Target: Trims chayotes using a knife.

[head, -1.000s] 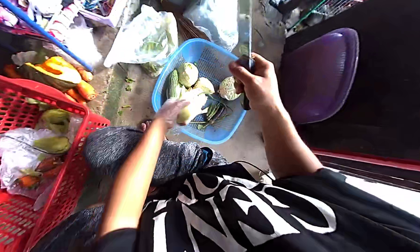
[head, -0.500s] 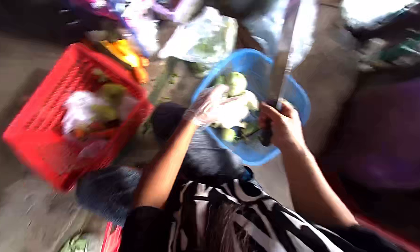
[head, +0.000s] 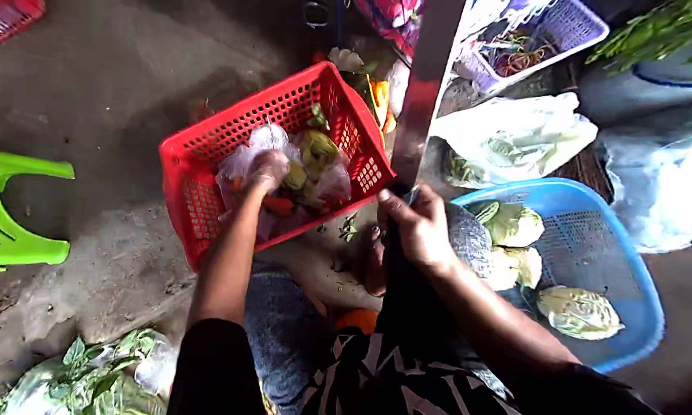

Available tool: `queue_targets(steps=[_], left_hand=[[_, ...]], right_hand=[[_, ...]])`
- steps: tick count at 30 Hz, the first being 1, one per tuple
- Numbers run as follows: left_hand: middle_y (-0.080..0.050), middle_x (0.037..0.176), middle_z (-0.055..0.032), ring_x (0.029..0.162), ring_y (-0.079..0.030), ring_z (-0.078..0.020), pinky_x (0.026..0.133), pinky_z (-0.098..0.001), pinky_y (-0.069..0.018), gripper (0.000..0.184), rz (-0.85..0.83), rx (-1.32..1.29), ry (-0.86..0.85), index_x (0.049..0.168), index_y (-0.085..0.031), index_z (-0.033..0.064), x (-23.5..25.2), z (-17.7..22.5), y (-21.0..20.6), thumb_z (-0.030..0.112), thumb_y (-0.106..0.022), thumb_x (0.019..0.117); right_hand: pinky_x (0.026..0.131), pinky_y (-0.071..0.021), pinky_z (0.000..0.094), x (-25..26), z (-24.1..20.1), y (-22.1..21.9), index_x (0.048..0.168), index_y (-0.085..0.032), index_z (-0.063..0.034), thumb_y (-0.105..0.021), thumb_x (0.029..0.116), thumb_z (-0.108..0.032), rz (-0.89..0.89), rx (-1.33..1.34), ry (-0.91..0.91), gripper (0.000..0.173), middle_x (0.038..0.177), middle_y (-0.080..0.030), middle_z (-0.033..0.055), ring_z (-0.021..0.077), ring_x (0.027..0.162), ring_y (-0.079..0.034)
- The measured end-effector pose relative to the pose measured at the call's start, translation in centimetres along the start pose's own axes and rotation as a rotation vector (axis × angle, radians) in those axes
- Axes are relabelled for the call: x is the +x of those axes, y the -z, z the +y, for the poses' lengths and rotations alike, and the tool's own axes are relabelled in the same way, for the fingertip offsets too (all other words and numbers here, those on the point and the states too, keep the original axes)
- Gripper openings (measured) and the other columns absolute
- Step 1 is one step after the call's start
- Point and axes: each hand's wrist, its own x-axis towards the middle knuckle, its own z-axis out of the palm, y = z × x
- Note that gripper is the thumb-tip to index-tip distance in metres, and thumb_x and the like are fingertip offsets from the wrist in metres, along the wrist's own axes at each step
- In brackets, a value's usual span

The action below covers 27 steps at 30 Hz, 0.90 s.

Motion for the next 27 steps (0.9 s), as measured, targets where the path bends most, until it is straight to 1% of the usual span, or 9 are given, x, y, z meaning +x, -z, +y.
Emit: queue_targets(steps=[6,8,12,14,16,18,22,24,27], left_hand=[[-0.064,0.134,-0.0165,0.130,-0.056,-0.0347,0.112,-0.0550,-0.0410,0.038,-0.013,0.216,-0.272,0.132,-0.065,0.0092,9.5,3.6,-4.6,0.020,-0.061,0.0965],[-0.059,0.142,-0.0146,0.135,-0.052,-0.0345,0.111,-0.0579,-0.0407,0.052,-0.100,0.276,-0.243,0.140,-0.059,0.0115,11.5,5.0,-5.2,0.032,-0.068,0.0939],[-0.048,0.151,-0.0197,0.139,-0.043,-0.0429,0.110,-0.0685,-0.0323,0.065,-0.166,0.537,-0.051,0.143,-0.055,0.0114,12.2,7.3,-6.3,0.024,-0.076,0.0834],[-0.045,0.153,-0.0225,0.142,-0.039,-0.0451,0.113,-0.0697,-0.0261,0.059,-0.170,0.636,-0.002,0.145,-0.052,0.0078,12.2,7.5,-7.4,0.021,-0.069,0.0902],[-0.052,0.148,-0.0164,0.138,-0.044,-0.0430,0.111,-0.0663,-0.0320,0.043,-0.117,0.598,-0.043,0.133,-0.064,0.0173,11.8,7.0,-7.9,0.019,-0.067,0.0897],[-0.061,0.138,-0.0129,0.131,-0.052,-0.0400,0.106,-0.0633,-0.0422,0.044,-0.030,0.433,-0.089,0.127,-0.069,0.0207,11.0,5.9,-7.2,0.021,-0.075,0.0843],[-0.063,0.129,-0.0238,0.122,-0.061,-0.0353,0.106,-0.0538,-0.0489,0.061,0.217,-0.420,0.090,0.141,-0.050,-0.0022,9.4,4.4,-3.9,0.028,-0.073,0.0932],[-0.060,0.132,-0.0200,0.118,-0.061,-0.0305,0.099,-0.0500,-0.0523,0.059,0.307,-0.986,0.248,0.148,-0.044,0.0061,6.8,5.2,-1.4,0.043,-0.055,0.1038],[-0.063,0.115,-0.0090,0.101,-0.062,-0.0245,0.083,-0.0501,-0.0552,0.064,0.358,-1.540,0.341,0.132,-0.052,0.0179,1.3,6.2,1.8,0.070,-0.041,0.0978]], right_hand=[[0.051,-0.0518,0.0200,1.0,1.1,-0.8,0.110,-0.059,-0.0083,-0.061,0.0983,-0.018,0.039,-0.058,-0.132,0.015,0.067,-0.059,-0.0100,0.0016,0.052,-0.056],[0.050,-0.0507,0.0194,1.4,1.1,-0.7,0.111,-0.058,-0.0074,-0.060,0.0987,-0.017,0.058,-0.025,-0.151,0.016,0.068,-0.060,-0.0092,0.0022,0.052,-0.056],[0.050,-0.0500,0.0193,1.7,1.2,0.1,0.112,-0.059,-0.0062,-0.060,0.0982,-0.018,0.075,-0.020,-0.191,0.018,0.070,-0.060,-0.0078,0.0023,0.053,-0.056],[0.051,-0.0498,0.0194,1.7,1.2,0.4,0.112,-0.060,-0.0062,-0.062,0.0983,-0.019,0.069,-0.024,-0.196,0.019,0.071,-0.060,-0.0077,0.0021,0.054,-0.056],[0.051,-0.0497,0.0185,1.6,1.3,0.7,0.112,-0.061,-0.0057,-0.062,0.0978,-0.020,0.066,-0.056,-0.171,0.020,0.070,-0.059,-0.0088,0.0005,0.053,-0.055],[0.051,-0.0487,0.0174,1.5,1.4,0.7,0.112,-0.062,-0.0050,-0.063,0.0973,-0.022,0.066,-0.081,-0.134,0.022,0.070,-0.059,-0.0096,-0.0013,0.053,-0.054],[0.052,-0.0469,0.0176,1.2,1.8,1.1,0.115,-0.060,-0.0025,-0.064,0.0983,-0.032,-0.003,-0.102,-0.047,0.034,0.071,-0.057,-0.0093,-0.0023,0.054,-0.051],[0.053,-0.0469,0.0198,1.1,1.9,1.3,0.120,-0.057,-0.0016,-0.058,0.1007,-0.037,-0.077,-0.181,-0.022,0.041,0.072,-0.055,-0.0076,-0.0010,0.055,-0.051],[0.057,-0.0501,0.0294,0.7,2.4,0.9,0.114,-0.062,0.0013,-0.053,0.1039,-0.044,-0.129,-0.410,0.096,0.047,0.071,-0.059,0.0010,0.0077,0.058,-0.056]])
